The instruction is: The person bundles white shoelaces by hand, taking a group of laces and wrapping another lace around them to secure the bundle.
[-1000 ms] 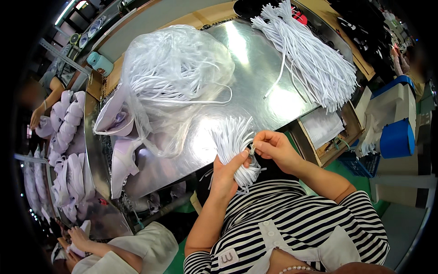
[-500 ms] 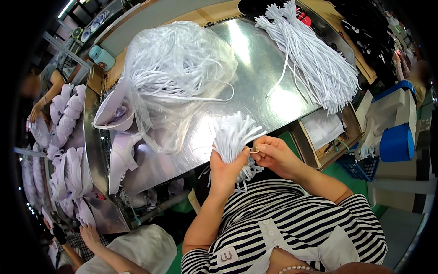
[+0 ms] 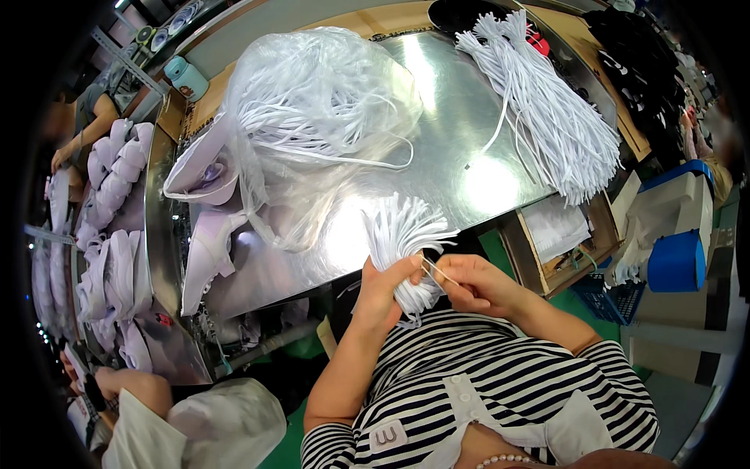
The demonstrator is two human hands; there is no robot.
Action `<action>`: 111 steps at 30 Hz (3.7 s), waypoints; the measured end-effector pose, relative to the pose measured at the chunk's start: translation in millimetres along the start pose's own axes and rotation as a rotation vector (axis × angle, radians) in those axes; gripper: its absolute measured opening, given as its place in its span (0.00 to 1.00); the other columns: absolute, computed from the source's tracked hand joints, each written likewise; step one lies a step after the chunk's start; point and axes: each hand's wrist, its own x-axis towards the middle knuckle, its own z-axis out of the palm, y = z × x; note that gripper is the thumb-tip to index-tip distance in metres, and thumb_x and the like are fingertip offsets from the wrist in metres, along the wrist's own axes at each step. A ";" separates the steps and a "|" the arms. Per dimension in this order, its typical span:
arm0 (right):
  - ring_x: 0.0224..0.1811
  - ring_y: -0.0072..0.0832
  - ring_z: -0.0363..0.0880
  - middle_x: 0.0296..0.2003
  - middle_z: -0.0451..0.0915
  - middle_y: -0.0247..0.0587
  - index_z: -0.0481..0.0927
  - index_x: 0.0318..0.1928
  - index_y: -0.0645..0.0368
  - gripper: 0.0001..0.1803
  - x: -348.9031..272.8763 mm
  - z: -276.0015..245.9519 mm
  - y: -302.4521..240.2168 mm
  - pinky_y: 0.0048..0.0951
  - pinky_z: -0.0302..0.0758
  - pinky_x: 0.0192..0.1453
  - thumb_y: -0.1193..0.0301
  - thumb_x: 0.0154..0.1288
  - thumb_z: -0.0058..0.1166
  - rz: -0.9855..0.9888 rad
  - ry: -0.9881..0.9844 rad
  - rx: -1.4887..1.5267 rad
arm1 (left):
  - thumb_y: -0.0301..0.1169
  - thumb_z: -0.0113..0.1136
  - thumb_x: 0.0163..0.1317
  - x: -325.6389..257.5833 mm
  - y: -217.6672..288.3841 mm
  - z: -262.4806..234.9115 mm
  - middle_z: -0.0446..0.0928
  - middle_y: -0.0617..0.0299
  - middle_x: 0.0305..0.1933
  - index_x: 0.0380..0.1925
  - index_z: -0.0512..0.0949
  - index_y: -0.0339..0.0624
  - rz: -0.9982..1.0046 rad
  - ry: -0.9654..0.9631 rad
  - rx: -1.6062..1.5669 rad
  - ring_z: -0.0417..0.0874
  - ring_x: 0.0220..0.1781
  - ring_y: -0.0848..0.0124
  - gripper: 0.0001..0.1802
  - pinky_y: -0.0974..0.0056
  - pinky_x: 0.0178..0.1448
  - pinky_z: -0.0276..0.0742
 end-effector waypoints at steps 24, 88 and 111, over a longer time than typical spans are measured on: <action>0.76 0.40 0.45 0.66 0.63 0.40 0.72 0.56 0.57 0.30 34.7 18.9 -64.4 0.57 0.44 0.75 0.67 0.48 0.61 -0.580 -0.511 -2.274 | 0.21 0.58 0.60 6.2 -4.4 3.0 0.74 0.62 0.29 0.37 0.74 0.38 -0.538 -0.334 0.178 0.73 0.25 0.76 0.06 0.69 0.32 0.71; 0.24 0.45 0.77 0.18 0.76 0.46 0.74 0.30 0.62 0.10 59.9 26.6 -86.6 0.42 0.71 0.27 0.74 0.44 0.58 -0.177 -0.314 -2.297 | 0.25 0.61 0.44 -10.7 69.9 20.4 0.74 0.60 0.29 0.29 0.75 0.43 0.854 -0.609 1.723 0.74 0.26 0.60 0.09 0.60 0.32 0.69; 0.39 0.31 0.81 0.37 0.81 0.43 0.69 0.48 0.61 0.32 39.2 13.1 -90.1 0.29 0.75 0.39 0.67 0.45 0.73 0.039 -0.115 -1.452 | 0.22 0.53 0.54 -2.9 24.1 11.9 0.77 0.52 0.43 0.63 0.58 0.33 0.160 -0.245 0.861 0.79 0.43 0.68 0.34 0.65 0.47 0.74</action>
